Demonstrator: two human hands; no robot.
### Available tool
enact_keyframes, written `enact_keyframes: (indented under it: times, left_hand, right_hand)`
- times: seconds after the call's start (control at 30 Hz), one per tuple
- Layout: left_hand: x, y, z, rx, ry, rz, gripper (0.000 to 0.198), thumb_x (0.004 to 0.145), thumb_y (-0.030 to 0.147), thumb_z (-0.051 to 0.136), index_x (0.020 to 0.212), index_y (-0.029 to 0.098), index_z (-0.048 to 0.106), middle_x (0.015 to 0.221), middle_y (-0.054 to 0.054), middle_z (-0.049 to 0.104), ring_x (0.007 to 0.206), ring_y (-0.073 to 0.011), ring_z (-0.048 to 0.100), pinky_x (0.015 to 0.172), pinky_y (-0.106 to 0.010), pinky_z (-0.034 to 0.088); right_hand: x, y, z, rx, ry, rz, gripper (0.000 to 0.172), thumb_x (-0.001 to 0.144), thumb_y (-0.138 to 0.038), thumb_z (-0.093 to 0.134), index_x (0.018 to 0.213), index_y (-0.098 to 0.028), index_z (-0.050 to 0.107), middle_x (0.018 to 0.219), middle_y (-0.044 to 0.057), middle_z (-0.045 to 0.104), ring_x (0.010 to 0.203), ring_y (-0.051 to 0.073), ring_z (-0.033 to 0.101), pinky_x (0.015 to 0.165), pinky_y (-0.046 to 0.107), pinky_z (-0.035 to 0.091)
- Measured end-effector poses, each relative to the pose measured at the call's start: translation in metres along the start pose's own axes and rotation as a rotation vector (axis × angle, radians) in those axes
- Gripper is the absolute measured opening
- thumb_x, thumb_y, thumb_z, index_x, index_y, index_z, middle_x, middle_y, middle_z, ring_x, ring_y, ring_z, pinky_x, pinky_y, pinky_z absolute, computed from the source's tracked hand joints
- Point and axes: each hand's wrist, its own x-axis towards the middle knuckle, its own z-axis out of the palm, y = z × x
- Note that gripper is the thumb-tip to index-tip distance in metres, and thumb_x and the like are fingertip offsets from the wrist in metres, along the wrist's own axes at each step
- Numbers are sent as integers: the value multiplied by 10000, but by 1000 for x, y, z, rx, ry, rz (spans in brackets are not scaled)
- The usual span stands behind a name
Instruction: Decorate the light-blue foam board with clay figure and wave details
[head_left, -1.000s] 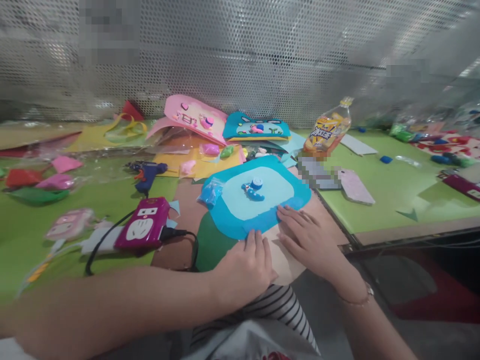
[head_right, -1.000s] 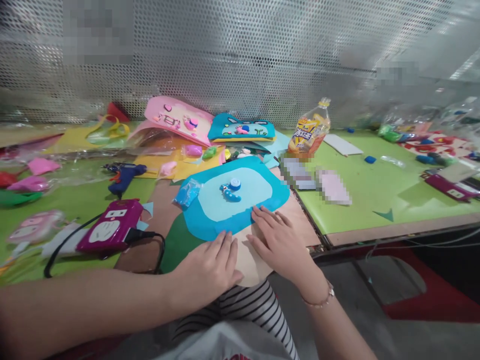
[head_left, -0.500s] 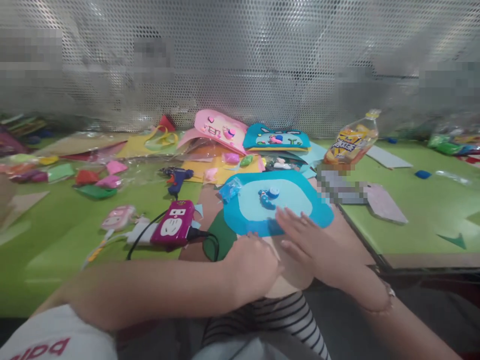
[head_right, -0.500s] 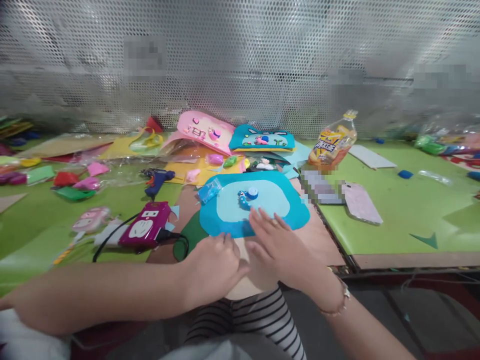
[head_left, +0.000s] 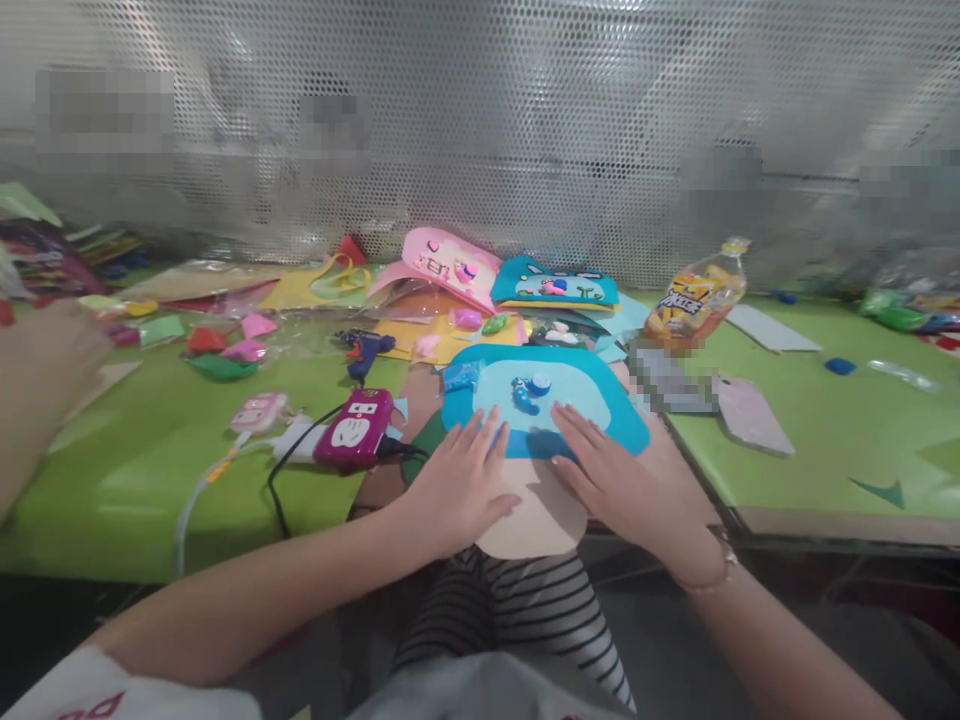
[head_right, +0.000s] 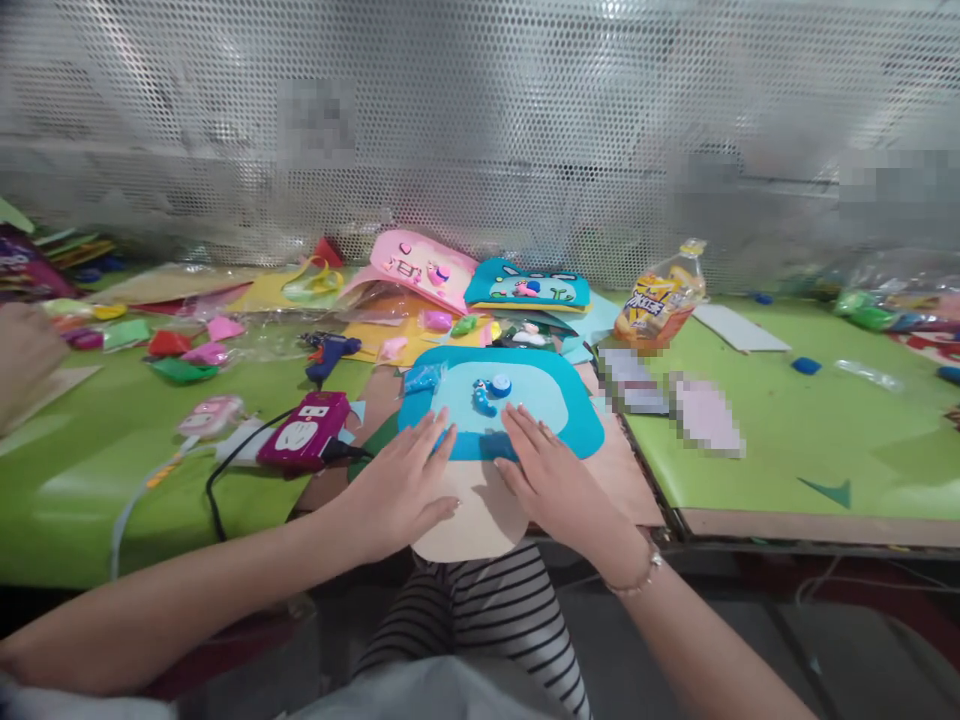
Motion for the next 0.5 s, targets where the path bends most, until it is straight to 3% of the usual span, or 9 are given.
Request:
enact_keyframes:
  times: [0.23, 0.5]
  left_hand:
    - [17, 26, 22, -78, 72, -106, 672, 913, 540, 280, 1352, 47, 402, 1420, -197, 395, 1338, -312, 327, 1054, -483, 296]
    - [18, 28, 27, -162, 70, -128, 747, 874, 609, 323, 1343, 35, 408, 1416, -216, 392, 1340, -340, 314, 1066, -534, 277]
  right_hand:
    - [7, -20, 13, -70, -36, 80, 442, 958, -290, 301, 1321, -107, 477, 1418, 148, 421, 1344, 313, 327, 1037, 557, 363]
    - [1, -11, 8, -84, -14, 107, 453, 962, -309, 283, 1363, -163, 436, 1460, 132, 358, 1352, 322, 308, 1005, 552, 385]
